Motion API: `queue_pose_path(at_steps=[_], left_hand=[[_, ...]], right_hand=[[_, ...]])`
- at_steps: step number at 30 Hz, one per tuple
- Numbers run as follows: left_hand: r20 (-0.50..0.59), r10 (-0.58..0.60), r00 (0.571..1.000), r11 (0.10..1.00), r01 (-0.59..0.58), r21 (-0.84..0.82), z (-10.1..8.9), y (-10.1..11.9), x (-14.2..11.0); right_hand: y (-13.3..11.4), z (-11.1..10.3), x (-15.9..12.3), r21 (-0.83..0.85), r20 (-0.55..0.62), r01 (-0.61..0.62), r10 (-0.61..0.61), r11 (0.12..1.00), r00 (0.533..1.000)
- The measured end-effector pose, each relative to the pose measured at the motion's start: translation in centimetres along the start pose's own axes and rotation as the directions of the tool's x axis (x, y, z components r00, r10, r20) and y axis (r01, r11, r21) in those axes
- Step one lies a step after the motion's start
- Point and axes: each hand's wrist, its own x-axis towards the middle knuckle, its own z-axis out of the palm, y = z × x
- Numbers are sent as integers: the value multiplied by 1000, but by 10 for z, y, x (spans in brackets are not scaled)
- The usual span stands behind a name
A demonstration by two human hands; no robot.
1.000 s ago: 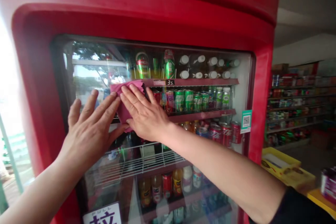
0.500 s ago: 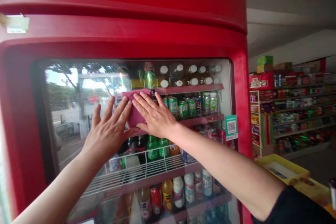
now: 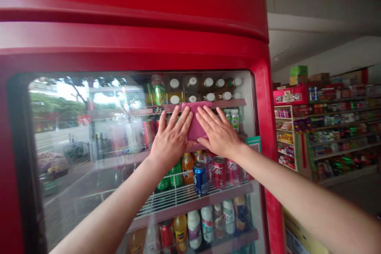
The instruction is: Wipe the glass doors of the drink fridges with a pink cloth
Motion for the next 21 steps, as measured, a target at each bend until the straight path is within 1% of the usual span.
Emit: queue_pose_path(at_steps=[2,5,8,11,13,16,19,21], left_hand=[[-2,4,1000,1000,-4,-15,0,1,1],[-15,1,1000,1000,-2,-27,-5,-10,-8],[-25,-8,1000,1000,7,-15,-15,-31,-26],[-33,-23,999,1000,23,3,-30,-58,-50],[-37,-41,998,999,42,7,-41,-75,-66],[-15,-87,996,996,87,-10,-56,-95,-87],[11,-117,993,993,117,-25,-65,-105,-98],[25,-124,992,992,124,-19,-66,-104,-98]], right_hand=[[-2,-3,-4,2,15,-13,13,1000,1000],[-19,-1,5,15,40,-33,33,999,999],[-45,6,24,36,56,-39,37,999,998],[-75,14,49,64,65,-18,14,998,998],[-96,19,65,79,60,1,-6,997,998],[-122,24,85,69,37,31,-34,997,999],[-136,25,96,32,28,40,-41,999,999],[-136,23,96,8,23,46,-47,999,999]])
